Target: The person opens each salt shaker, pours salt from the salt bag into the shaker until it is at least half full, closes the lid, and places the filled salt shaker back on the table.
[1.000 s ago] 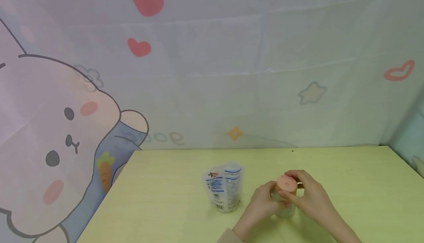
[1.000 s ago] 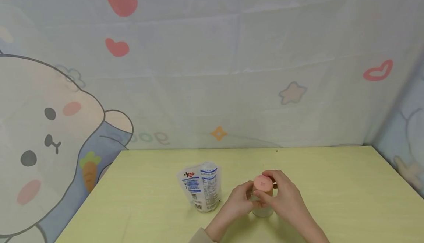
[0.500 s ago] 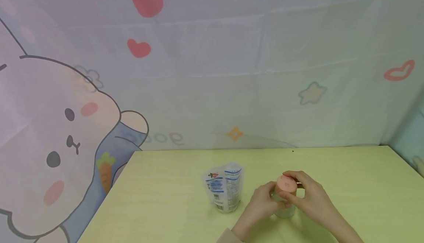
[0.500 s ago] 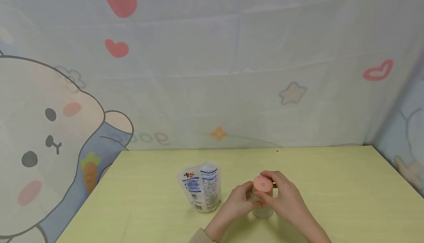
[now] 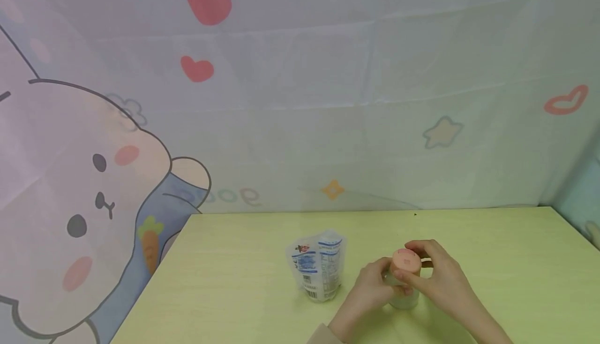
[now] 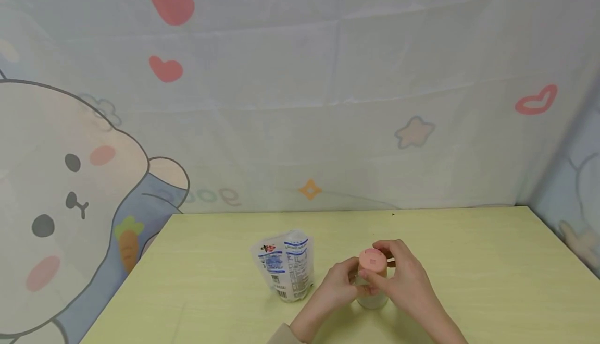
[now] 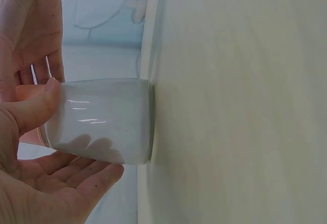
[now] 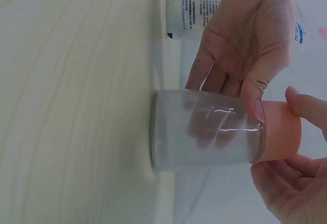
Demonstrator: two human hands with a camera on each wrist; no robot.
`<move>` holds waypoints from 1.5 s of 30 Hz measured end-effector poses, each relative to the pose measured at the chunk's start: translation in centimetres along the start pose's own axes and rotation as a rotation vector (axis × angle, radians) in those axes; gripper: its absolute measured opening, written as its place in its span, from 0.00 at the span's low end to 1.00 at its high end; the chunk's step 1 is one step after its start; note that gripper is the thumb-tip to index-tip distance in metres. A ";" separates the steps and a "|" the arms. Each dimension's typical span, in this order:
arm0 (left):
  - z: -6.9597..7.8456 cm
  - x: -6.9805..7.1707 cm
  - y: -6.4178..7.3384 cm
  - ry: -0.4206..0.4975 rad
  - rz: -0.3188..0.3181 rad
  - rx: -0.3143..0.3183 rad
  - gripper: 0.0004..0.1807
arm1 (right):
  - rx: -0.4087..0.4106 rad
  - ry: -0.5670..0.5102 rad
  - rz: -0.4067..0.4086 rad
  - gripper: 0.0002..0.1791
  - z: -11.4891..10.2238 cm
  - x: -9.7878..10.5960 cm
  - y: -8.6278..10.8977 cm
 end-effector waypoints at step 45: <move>0.1 0.0 0.2 0.045 -0.004 -0.008 0.24 | 0.075 0.042 0.039 0.28 -0.7 0.0 0.2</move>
Point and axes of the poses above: each hand's wrist, its own y-axis away from the middle knuckle, its own x-axis out of the back of the hand, z = x × y, the point moved 3 cm from there along -y, towards the middle knuckle, and after that the axes turned 8 degrees about -y, right-handed, at the moved point
